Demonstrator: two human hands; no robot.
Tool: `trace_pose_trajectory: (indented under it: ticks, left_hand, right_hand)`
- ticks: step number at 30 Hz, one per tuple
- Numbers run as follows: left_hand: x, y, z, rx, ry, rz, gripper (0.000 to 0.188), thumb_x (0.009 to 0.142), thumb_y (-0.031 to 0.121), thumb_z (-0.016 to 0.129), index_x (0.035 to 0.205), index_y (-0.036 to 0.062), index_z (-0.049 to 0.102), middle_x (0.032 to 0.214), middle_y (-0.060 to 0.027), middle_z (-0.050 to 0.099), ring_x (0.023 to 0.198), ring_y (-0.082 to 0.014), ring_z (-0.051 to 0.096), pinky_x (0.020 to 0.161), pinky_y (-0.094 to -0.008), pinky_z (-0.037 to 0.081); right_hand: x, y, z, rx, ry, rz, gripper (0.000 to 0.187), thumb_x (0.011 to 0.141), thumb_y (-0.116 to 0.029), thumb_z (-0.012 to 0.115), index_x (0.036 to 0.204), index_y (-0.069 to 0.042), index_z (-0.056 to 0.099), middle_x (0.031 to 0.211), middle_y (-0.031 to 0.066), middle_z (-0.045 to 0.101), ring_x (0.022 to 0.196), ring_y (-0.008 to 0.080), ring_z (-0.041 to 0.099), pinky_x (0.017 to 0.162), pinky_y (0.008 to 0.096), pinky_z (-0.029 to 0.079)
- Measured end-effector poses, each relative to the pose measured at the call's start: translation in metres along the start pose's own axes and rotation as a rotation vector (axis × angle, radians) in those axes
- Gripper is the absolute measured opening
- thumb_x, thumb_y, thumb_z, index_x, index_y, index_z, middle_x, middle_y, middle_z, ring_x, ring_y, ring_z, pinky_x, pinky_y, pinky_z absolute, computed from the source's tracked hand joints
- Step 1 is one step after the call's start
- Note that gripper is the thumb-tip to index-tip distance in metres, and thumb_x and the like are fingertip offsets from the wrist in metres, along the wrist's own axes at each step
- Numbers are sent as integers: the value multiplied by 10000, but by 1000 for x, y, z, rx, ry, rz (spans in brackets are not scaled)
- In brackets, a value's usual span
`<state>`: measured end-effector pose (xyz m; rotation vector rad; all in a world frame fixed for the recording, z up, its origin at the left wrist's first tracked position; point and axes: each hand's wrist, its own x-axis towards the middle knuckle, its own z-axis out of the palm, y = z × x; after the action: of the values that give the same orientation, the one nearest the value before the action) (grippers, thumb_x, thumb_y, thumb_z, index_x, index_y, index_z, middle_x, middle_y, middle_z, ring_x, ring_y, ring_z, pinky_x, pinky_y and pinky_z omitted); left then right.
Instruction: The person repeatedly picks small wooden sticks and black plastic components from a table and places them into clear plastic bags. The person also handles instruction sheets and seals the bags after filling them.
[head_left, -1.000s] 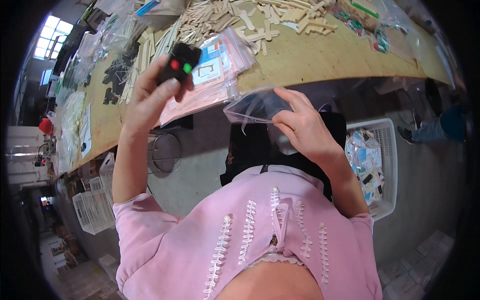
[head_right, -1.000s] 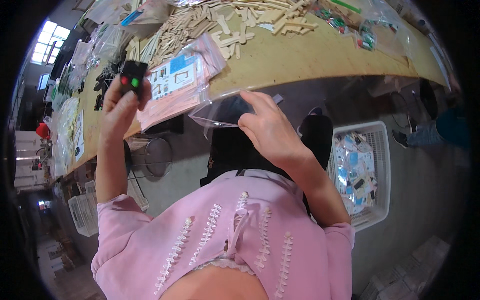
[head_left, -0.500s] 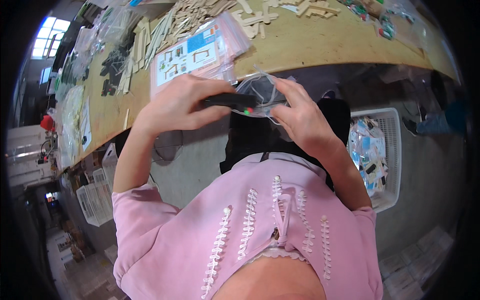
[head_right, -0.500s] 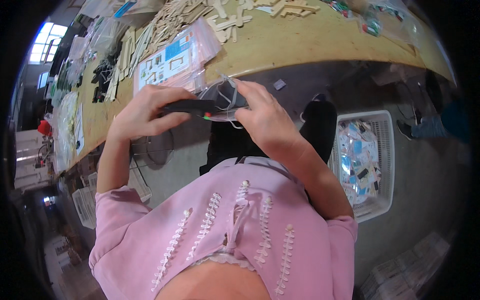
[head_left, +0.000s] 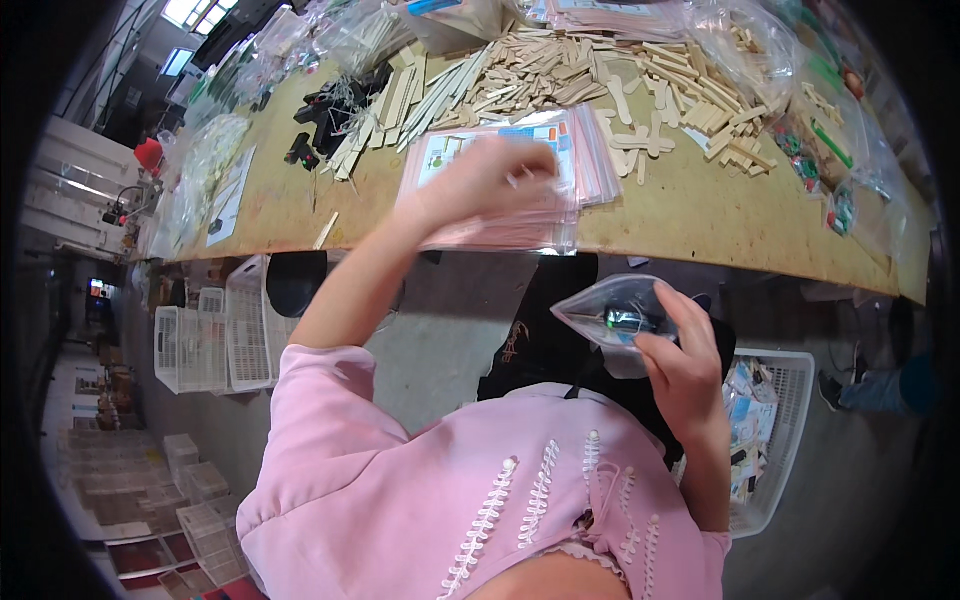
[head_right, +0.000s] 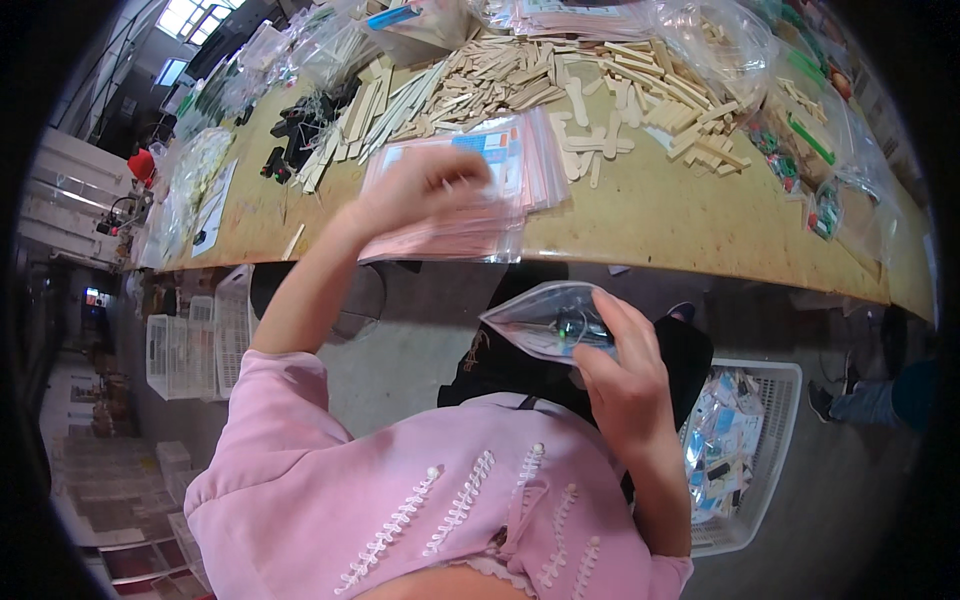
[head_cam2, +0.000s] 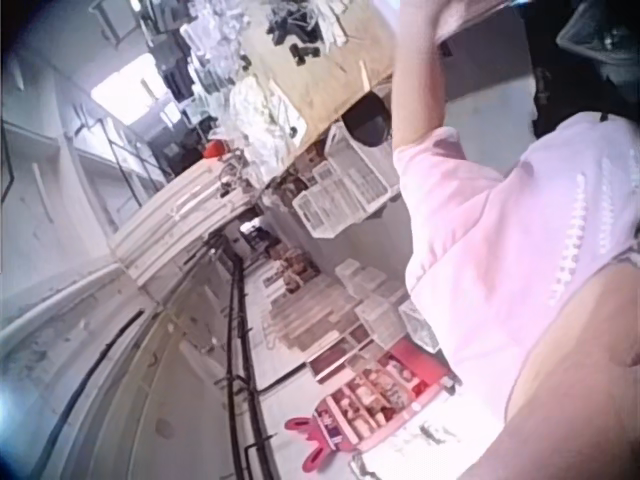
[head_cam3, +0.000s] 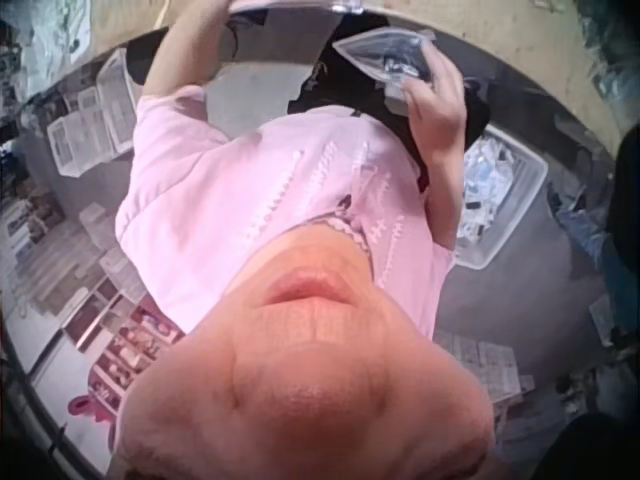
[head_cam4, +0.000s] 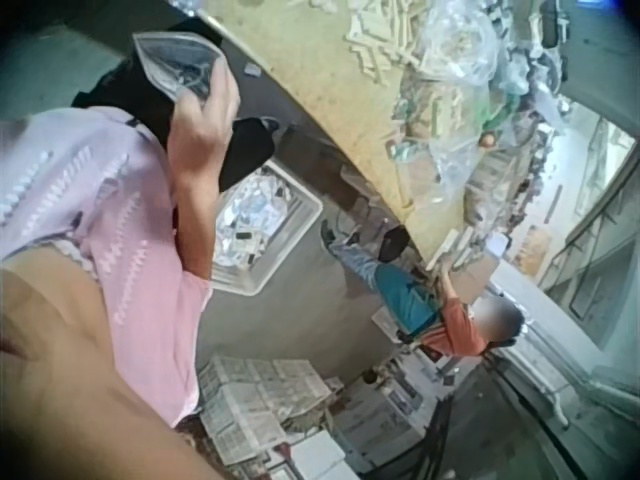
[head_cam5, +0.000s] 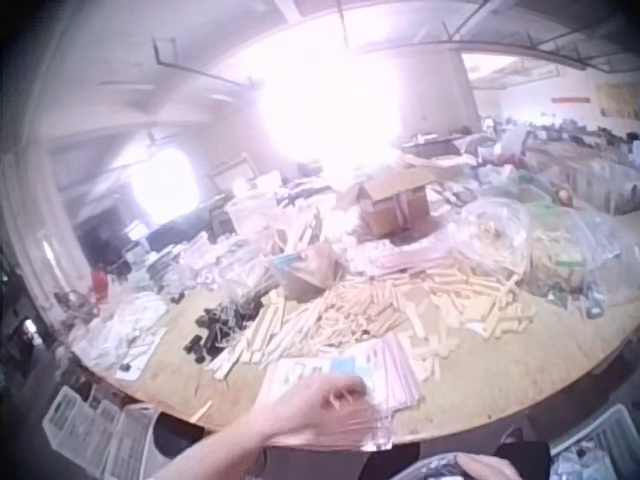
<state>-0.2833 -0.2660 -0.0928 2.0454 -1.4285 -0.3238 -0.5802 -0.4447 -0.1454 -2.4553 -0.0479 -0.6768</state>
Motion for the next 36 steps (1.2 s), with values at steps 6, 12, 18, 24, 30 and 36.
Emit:
trace_pose_trajectory:
  ticks: [6,12,18,24,30,36]
  left_hand:
    - [-3,-221,-86,567,451,-453,220,921,182,679,1077,52,762,1008,-186,772,963,-349,751,844,-418,585]
    - [8,-256,-91,549,282,-617,277,865,257,751,1033,39,781,993,-188,778,939,-350,754,853,-418,583]
    - [-1,-265,-100,415,332,-670,325,839,291,773,1050,44,795,1006,-160,790,950,-306,765,836,-393,581]
    - [-2,-228,-89,584,368,-717,283,803,352,743,953,117,795,1001,-144,788,986,-335,752,867,-456,580]
    - [11,-206,-101,585,136,-801,309,789,306,742,988,72,770,927,-163,782,899,-319,759,809,-424,587]
    - [-21,-236,-112,562,423,-680,282,809,293,715,965,65,772,834,-118,776,793,-268,762,785,-378,584]
  right_hand:
    - [-5,15,10,-51,-102,18,142,781,43,768,912,20,716,1371,251,640,1267,436,612,1070,475,498]
    - [3,15,13,-98,-100,76,124,790,59,752,898,25,702,1354,253,643,1256,435,616,1044,474,516]
    - [16,3,15,-122,-51,11,94,789,34,730,867,34,678,1337,250,647,1249,423,624,1036,456,534]
    - [9,17,30,-168,-63,-3,91,784,38,745,844,22,678,1317,242,658,1223,420,639,1023,462,541]
    - [0,17,27,-187,-25,15,82,794,33,749,839,24,681,1313,241,659,1214,415,644,1011,460,546]
    - [2,15,17,-122,0,1,96,792,27,761,867,26,701,1298,243,667,1203,418,646,1008,457,545]
